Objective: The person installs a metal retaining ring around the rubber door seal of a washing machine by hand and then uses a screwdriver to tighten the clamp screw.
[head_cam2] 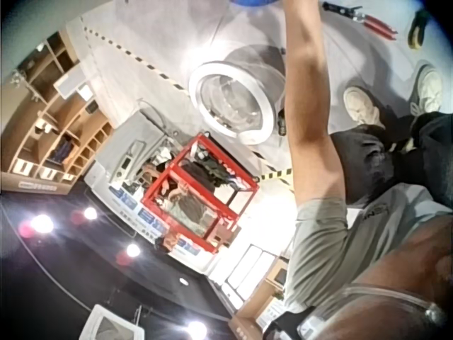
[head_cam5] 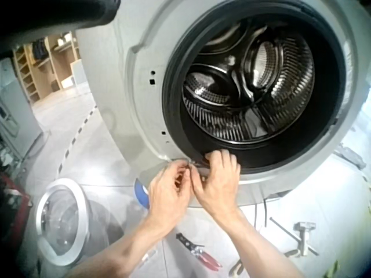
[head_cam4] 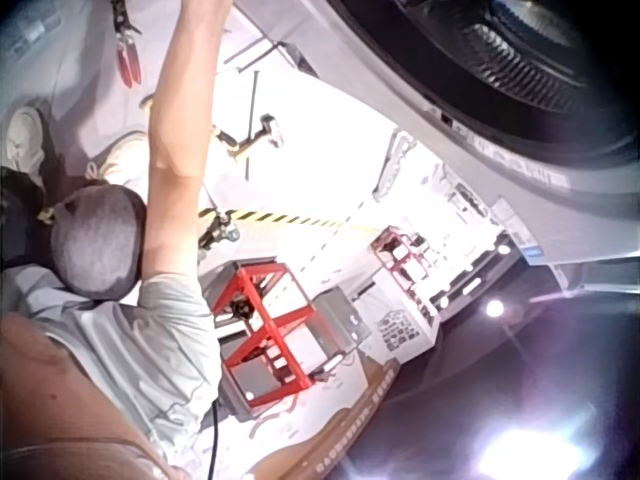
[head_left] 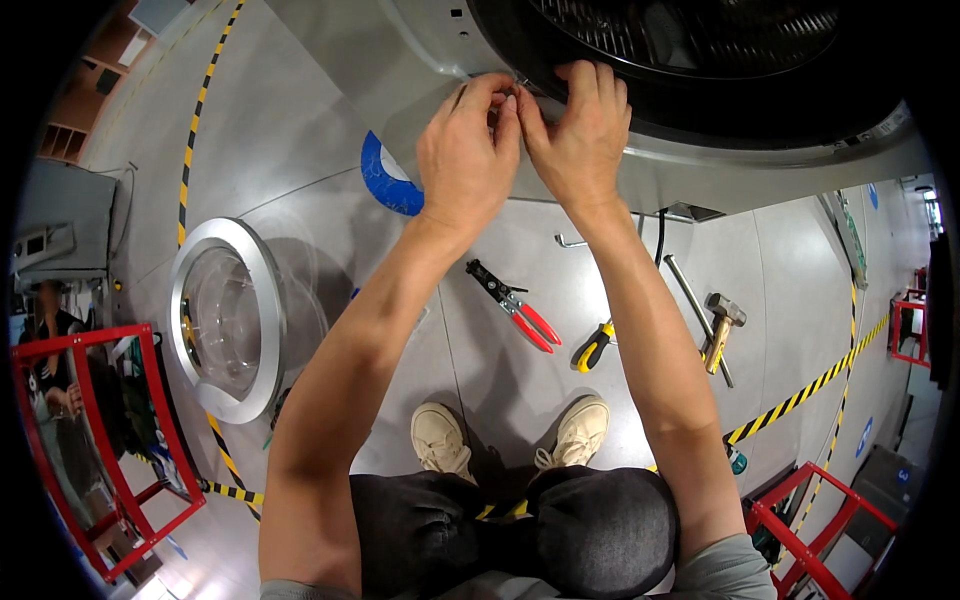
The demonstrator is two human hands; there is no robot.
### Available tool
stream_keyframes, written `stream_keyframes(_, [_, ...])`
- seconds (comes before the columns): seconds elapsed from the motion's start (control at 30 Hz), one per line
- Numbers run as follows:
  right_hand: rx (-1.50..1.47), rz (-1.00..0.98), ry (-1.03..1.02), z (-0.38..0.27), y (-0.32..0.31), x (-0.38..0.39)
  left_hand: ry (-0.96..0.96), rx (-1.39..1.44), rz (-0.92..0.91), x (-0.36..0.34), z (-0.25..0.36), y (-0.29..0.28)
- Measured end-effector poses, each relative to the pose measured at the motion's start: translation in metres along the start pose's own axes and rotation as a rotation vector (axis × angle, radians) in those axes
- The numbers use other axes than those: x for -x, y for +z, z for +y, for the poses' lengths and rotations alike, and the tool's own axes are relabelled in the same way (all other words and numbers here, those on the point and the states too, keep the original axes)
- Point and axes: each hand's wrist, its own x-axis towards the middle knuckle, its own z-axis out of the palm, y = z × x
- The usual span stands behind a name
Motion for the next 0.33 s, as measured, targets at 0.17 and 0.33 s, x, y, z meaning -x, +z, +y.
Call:
stream_keyframes(0.17, [-0.012, 0.001, -0.001, 0.004, -0.001, 0.000, -0.034, 0.018, -0.009, -0.002, 0.002, 0.001])
stream_keyframes(0.33, [-0.112, -0.056, -0.011, 0.018, -0.004, 0.002, -0.085, 0.009, -0.051, -0.005, 0.005, -0.003])
